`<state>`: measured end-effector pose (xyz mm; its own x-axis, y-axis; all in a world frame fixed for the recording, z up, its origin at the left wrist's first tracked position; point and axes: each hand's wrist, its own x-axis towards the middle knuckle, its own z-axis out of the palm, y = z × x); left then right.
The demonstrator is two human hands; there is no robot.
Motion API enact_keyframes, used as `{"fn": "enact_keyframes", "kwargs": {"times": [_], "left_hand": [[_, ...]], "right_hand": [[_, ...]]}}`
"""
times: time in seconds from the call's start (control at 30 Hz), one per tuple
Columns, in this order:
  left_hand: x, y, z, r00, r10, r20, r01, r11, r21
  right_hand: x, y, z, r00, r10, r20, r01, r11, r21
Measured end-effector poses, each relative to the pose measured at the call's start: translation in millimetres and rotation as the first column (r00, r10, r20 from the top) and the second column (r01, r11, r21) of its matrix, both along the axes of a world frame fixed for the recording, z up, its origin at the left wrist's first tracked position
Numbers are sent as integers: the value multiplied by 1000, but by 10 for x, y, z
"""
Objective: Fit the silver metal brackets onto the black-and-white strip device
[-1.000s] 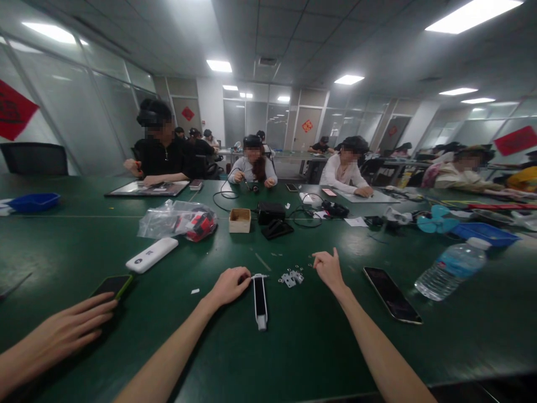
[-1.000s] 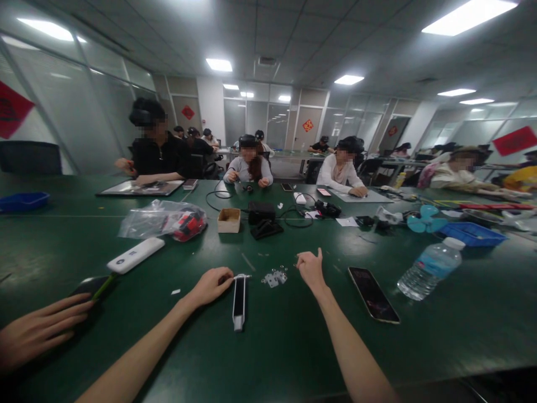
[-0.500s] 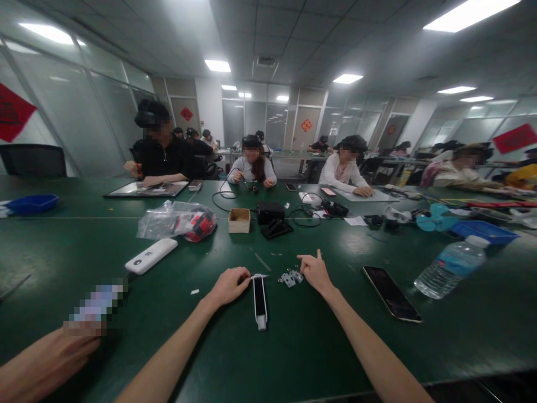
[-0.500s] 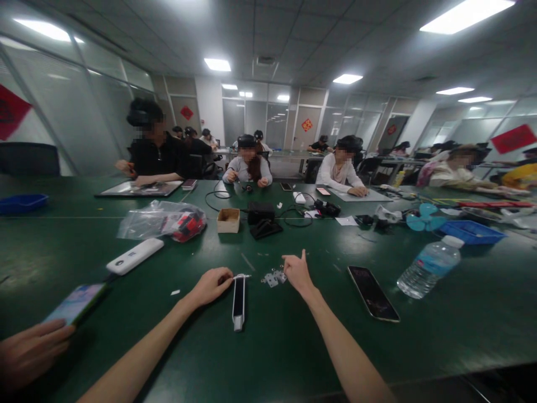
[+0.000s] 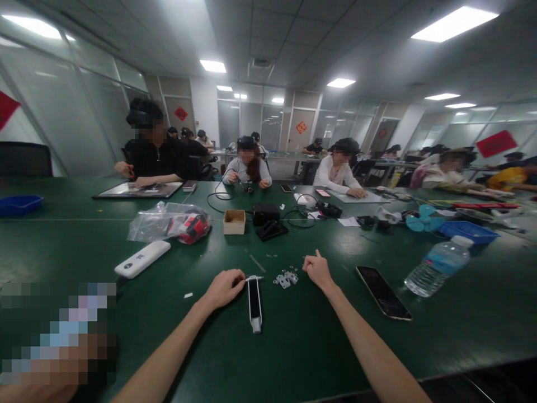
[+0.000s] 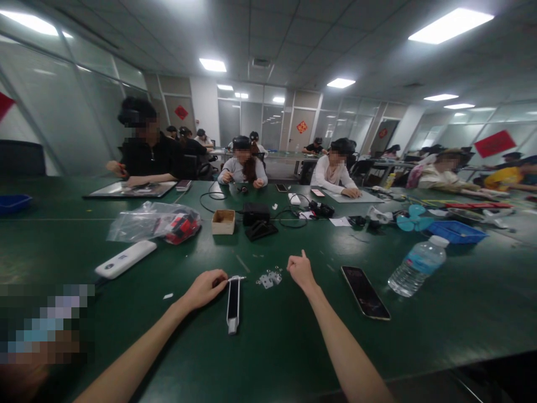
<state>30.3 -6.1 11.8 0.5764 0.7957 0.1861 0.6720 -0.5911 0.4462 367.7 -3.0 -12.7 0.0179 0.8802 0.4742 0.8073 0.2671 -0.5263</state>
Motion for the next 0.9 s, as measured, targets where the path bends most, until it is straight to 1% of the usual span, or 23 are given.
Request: {"fn": "enact_keyframes", "kwargs": {"times": [0.17, 0.3, 0.4, 0.63, 0.73, 0.77, 0.8, 0.83, 0.9], "left_hand": [[-1, 9, -24, 1000, 9, 5, -9, 1000, -2], [4, 11, -37, 1000, 18, -3, -18, 1000, 6], [7, 5, -29, 1000, 18, 5, -18, 1000, 2], [6, 9, -31, 1000, 19, 1, -19, 1000, -3], [11, 12, -31, 1000, 24, -5, -24, 1000, -3], [13, 10, -26, 1000, 24, -5, -24, 1000, -3], [15, 7, -18, 1000, 20, -3, -20, 1000, -3], [17, 2, -8, 1000, 15, -2, -15, 1000, -2], [19, -9, 13, 1000, 8, -2, -8, 1000, -4]], "right_hand": [[-240, -29, 6, 988, 127, 89, -130, 991, 30], [-401, -87, 60, 975, 196, 103, -198, 980, 18], [-422, -118, 97, 974, 209, 88, -211, 977, 15], [-343, -117, 119, 977, 208, 37, -210, 976, 57], [-349, -126, 108, 974, 210, -79, -209, 978, 25], [-357, -127, 98, 965, 212, -152, -213, 977, 10], [-368, -126, 85, 939, 215, -267, -224, 975, -1], [-380, -121, 69, 888, 214, -406, -236, 972, -5], [-399, -100, 40, 722, 191, -665, -248, 969, 8]]}}
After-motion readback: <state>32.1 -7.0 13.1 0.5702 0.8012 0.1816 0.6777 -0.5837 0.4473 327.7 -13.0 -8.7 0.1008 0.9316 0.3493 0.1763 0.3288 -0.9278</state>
